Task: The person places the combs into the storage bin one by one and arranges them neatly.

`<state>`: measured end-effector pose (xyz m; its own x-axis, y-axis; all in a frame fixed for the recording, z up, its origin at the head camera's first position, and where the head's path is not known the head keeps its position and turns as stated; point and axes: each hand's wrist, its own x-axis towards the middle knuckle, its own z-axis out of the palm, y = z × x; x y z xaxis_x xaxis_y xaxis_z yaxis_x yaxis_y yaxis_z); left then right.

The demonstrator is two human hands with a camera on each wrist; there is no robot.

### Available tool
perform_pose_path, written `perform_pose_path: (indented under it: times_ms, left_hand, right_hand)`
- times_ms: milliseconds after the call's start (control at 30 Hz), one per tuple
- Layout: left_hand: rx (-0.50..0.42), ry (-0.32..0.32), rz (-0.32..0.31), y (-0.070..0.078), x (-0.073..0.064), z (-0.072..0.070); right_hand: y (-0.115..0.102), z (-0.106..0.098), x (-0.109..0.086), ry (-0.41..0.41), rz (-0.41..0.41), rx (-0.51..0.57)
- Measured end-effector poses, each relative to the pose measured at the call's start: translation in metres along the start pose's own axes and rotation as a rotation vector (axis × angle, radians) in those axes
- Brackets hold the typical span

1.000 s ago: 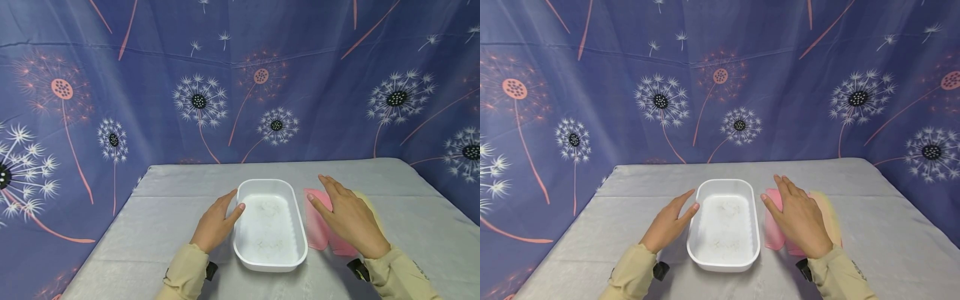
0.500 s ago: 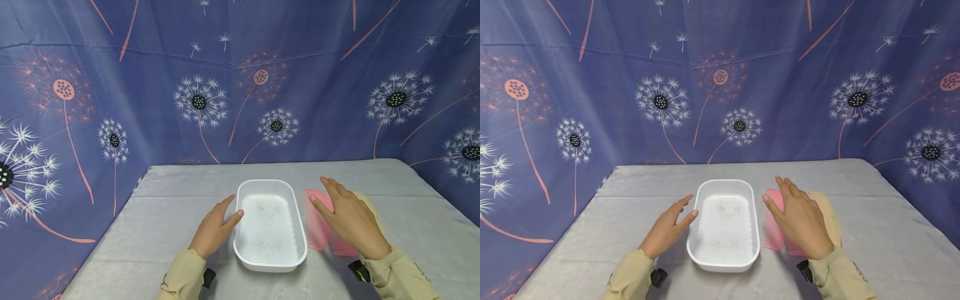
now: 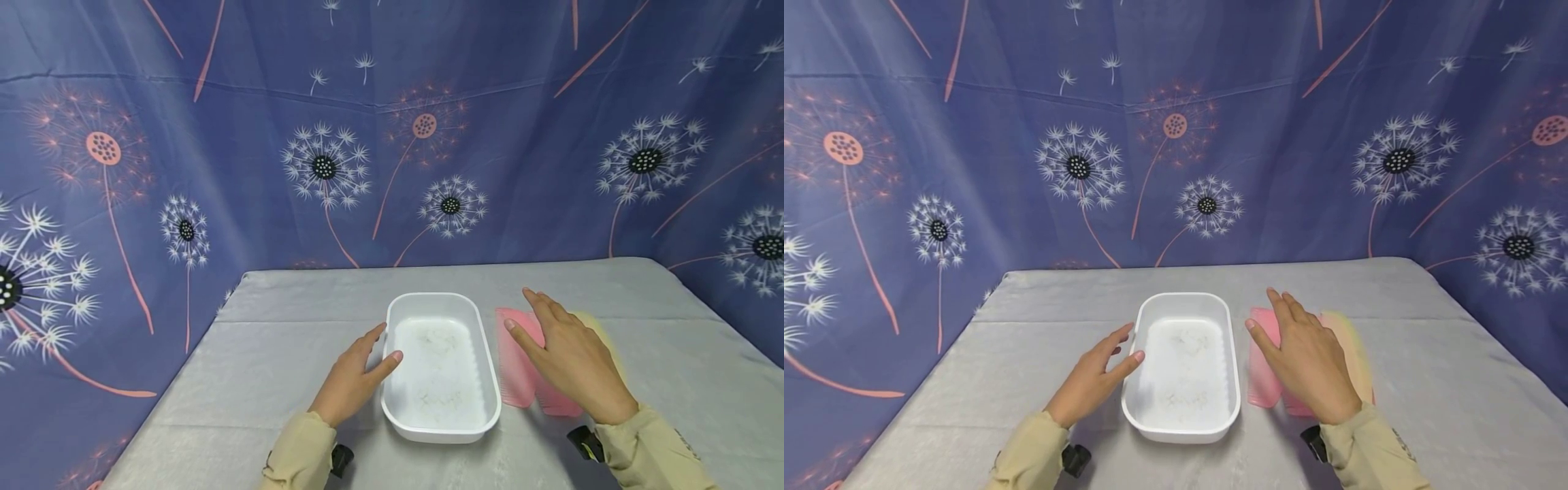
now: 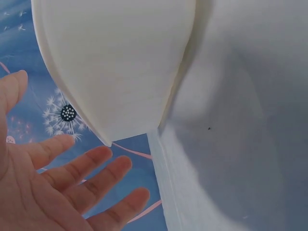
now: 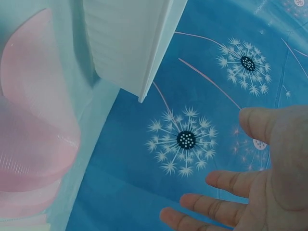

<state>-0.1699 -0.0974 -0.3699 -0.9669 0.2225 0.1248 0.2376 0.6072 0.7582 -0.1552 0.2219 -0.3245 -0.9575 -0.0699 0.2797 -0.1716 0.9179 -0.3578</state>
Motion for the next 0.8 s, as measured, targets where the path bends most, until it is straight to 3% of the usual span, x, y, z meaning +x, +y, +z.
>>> perform_pose_path:
  times_ms: [800]
  left_hand:
    - [-0.067, -0.081, -0.045, -0.006, -0.013, -0.001]
  right_hand:
    - [0.008, -0.001, -0.002, 0.023, -0.007, 0.011]
